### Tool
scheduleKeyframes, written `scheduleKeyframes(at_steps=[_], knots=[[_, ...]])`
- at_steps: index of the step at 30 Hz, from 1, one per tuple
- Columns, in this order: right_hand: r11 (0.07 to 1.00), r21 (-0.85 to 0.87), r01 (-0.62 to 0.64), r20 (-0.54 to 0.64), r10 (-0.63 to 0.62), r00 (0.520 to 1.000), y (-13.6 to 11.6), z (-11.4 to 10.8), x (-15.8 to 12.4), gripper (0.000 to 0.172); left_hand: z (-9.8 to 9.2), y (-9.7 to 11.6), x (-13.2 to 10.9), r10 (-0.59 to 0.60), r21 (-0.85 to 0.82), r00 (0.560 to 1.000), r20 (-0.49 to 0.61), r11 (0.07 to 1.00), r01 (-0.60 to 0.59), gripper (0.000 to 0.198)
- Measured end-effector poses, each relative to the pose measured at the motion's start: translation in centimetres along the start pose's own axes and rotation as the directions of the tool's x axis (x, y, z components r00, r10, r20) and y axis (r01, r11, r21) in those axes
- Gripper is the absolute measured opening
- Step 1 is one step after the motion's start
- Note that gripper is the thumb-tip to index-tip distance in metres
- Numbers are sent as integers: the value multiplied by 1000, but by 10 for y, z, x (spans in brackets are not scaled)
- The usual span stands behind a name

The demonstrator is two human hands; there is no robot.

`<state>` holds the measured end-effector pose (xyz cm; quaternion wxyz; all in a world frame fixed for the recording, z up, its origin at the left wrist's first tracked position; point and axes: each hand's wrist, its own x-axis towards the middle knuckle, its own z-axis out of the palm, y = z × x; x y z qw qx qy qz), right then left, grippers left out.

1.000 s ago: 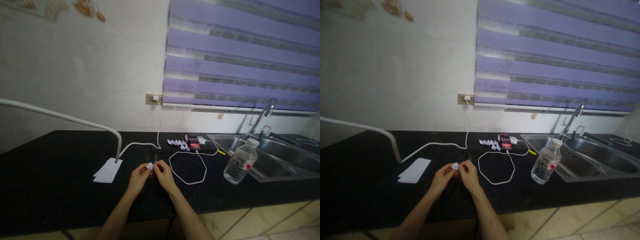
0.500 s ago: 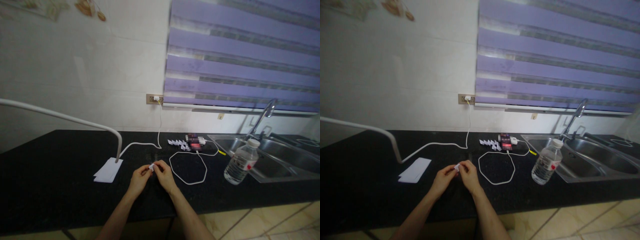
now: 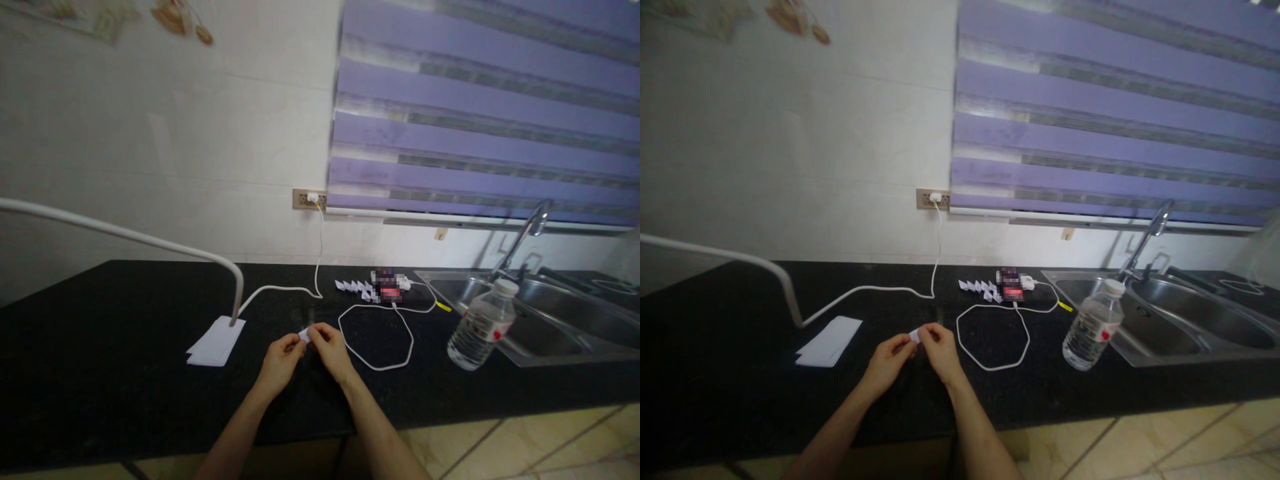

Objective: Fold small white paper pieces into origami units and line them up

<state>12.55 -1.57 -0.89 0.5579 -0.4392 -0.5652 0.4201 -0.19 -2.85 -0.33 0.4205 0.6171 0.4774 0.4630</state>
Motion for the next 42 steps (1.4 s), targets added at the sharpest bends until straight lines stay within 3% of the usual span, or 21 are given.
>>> scheduleKeyframes(at_steps=[8,16,25,31,37,42], knots=[[1000,-12,-12,41,12,999,-3,-1,-2,23,0,-7,1,53,17,998,47,998,-54,22],[987,-101,126,34,-123,992,-1,0,-4,24,0,2,-3,59,38,997,52,997,-61,22],[992,-97,82,68,-76,995,0,0,-3,30,-1,-4,3,-7,-79,991,-134,997,-4,24],[991,-82,103,40,-100,994,1,1,-2,22,0,-3,4,-83,-240,985,-151,970,45,23],[986,-104,129,47,-125,991,-1,2,-4,19,0,-1,2,-68,-212,991,-115,976,43,21],[981,-137,139,72,-130,989,-2,1,-5,18,-3,1,1,-7,-88,993,-117,996,-4,21]])
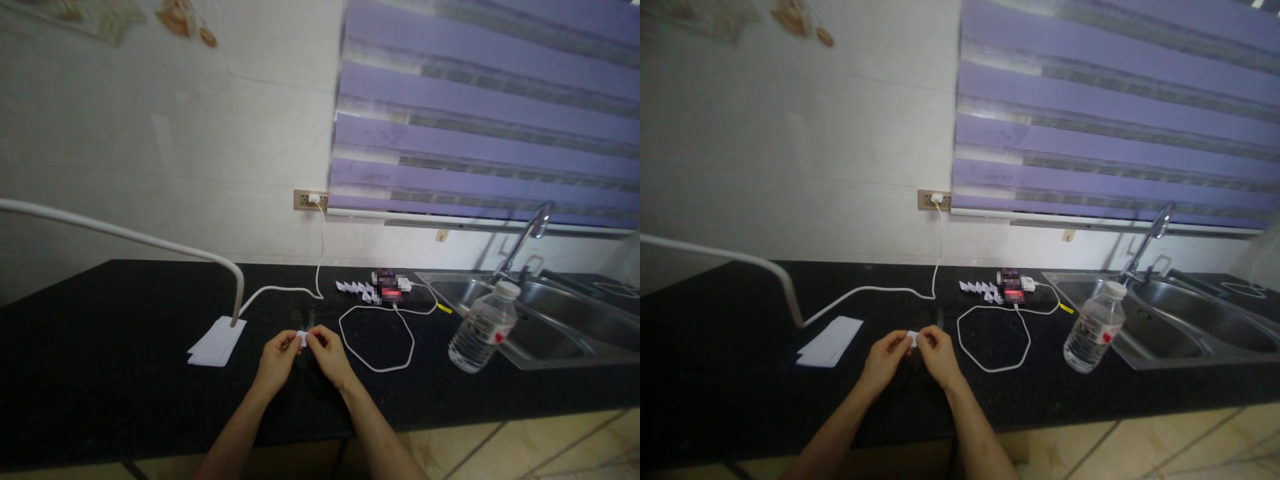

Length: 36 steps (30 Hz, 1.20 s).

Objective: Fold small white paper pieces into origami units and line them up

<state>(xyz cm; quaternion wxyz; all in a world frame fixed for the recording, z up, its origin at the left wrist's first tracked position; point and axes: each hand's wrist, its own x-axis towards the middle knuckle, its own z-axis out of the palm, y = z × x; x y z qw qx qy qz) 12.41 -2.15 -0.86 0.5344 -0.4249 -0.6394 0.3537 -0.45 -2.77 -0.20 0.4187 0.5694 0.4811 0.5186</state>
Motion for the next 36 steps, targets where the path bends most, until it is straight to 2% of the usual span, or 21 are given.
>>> scheduleKeyframes(at_steps=[5,8,10,13,18,24,28,30,34,36], knots=[[999,-49,7,54,-4,999,-2,-1,-3,17,-2,-2,0,88,136,996,34,987,-91,21],[996,-85,30,11,-29,1000,-1,1,-3,16,-2,-1,0,87,163,995,51,982,-95,21],[996,-88,30,-20,-32,999,1,1,-2,15,-1,0,0,57,154,998,33,986,-61,23],[999,-45,13,5,-12,1000,4,1,-1,15,0,0,1,10,106,1000,-9,994,-9,26],[1000,3,-20,-47,20,999,6,-1,1,16,0,-4,4,-27,-9,999,-20,1000,27,28],[1000,3,-3,-28,3,1000,8,0,2,16,1,-7,3,-23,26,999,-37,999,24,24],[998,-34,55,-45,-57,997,8,-1,2,16,0,-8,3,-22,34,999,-49,999,24,26],[995,-59,85,-42,-88,995,7,-1,2,16,0,-9,3,21,76,998,-66,997,-16,24],[982,-129,137,-22,-141,990,1,-1,1,17,-1,-10,2,204,218,976,-73,959,-184,20],[972,-173,157,-24,-164,986,-1,0,0,17,-1,-10,2,229,241,971,-71,948,-206,20]])
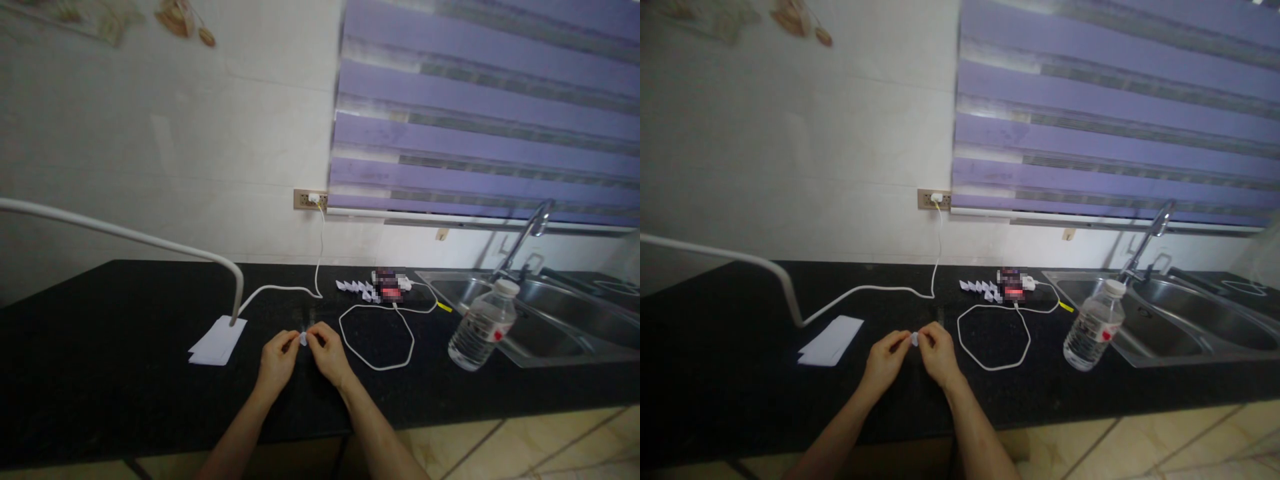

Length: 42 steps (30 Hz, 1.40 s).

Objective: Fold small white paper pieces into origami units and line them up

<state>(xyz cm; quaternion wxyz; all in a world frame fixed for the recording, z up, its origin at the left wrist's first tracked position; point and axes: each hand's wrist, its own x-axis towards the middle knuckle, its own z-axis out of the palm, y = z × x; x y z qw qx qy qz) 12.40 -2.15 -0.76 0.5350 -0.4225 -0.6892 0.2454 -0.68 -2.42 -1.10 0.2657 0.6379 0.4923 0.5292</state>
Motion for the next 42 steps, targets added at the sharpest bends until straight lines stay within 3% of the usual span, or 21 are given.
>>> scheduleKeyframes(at_steps=[4,9,13,17,20,24,29,33,38,42], knots=[[999,-48,16,27,-14,1000,-1,0,-2,14,1,-1,0,-19,30,1000,-18,999,19,18],[999,-38,-25,10,25,1000,4,1,-2,12,3,0,-1,-18,3,998,63,1000,18,17],[996,51,-78,-46,81,996,6,2,0,14,7,2,-1,-124,-130,981,151,981,144,22],[967,180,-179,-3,183,983,7,3,0,15,5,3,-2,-112,-124,977,181,983,136,21],[953,226,-202,34,199,979,8,3,0,18,2,2,-2,-103,-106,981,165,987,121,23],[989,119,-84,-2,84,996,7,1,0,15,2,-2,0,-103,-100,986,135,988,117,20],[1000,13,29,-43,-28,999,5,-3,1,15,2,-2,2,-82,-60,995,-51,995,79,22],[999,-17,33,-37,-34,999,6,-2,0,17,0,0,1,-34,-17,998,-57,999,33,19],[999,-53,14,-35,-16,999,10,-1,-1,16,-2,4,3,-106,-45,991,-77,994,103,19],[998,13,-69,-48,69,996,12,-1,-1,15,-3,7,3,-255,-132,967,-19,959,251,23]])
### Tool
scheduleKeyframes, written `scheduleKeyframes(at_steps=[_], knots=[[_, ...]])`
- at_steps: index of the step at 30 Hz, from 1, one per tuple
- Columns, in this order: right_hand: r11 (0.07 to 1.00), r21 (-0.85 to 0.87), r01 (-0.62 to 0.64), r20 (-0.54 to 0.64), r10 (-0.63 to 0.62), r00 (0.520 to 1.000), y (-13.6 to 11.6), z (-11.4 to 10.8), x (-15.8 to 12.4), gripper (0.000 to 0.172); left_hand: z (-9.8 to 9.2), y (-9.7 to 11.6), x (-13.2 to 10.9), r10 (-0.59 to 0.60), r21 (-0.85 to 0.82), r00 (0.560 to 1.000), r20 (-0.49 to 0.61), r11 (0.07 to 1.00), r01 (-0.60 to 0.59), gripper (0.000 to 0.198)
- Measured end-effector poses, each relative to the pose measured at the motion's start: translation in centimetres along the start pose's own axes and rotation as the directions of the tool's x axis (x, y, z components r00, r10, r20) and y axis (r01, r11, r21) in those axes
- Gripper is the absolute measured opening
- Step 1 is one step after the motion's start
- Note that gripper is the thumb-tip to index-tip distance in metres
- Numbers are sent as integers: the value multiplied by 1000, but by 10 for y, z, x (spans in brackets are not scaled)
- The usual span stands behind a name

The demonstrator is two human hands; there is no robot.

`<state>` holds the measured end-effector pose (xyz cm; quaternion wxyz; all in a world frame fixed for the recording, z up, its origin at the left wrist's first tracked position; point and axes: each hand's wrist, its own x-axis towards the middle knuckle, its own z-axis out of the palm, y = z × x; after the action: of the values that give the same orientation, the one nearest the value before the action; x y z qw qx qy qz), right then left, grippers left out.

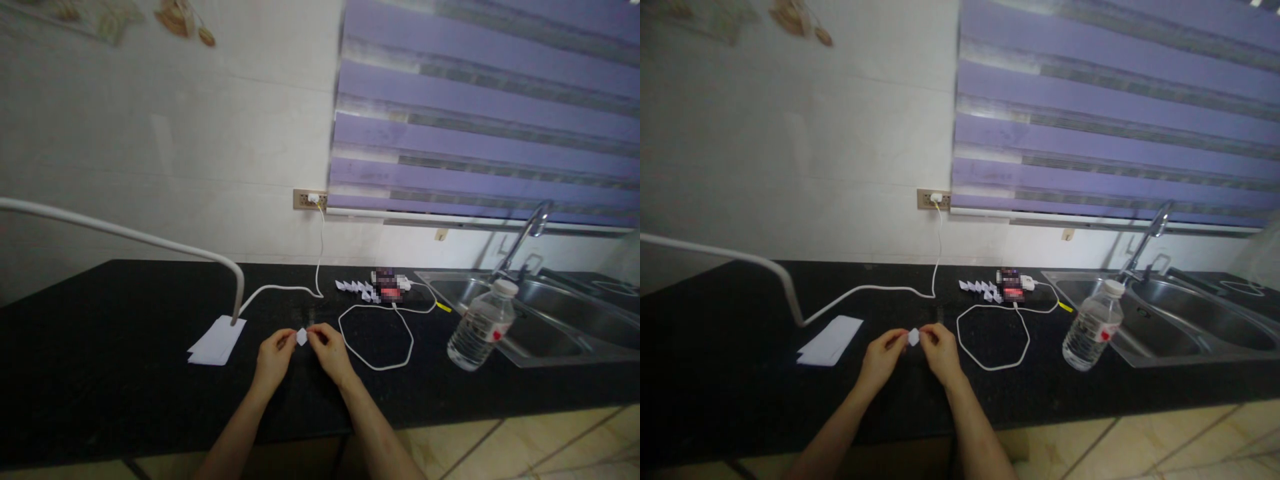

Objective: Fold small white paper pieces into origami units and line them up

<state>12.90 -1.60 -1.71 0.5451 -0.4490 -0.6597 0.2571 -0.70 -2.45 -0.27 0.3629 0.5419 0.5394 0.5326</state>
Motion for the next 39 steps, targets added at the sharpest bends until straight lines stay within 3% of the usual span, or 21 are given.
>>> scheduleKeyframes(at_steps=[3,8,15,23,39], knots=[[991,103,-82,4,82,997,0,0,1,17,0,1,-1,-96,-73,995,38,992,99,26],[976,174,-134,4,136,991,-1,0,3,16,1,2,-1,-89,-111,994,60,989,95,29],[994,105,22,104,-33,994,-6,3,-1,22,-1,-4,2,-51,-145,997,52,988,58,27],[989,45,142,94,-146,985,-11,3,-3,28,-1,-3,2,-77,-169,995,60,982,86,25],[979,-57,198,122,-190,974,-14,0,-3,13,0,-11,4,-89,-173,990,112,979,108,30]])
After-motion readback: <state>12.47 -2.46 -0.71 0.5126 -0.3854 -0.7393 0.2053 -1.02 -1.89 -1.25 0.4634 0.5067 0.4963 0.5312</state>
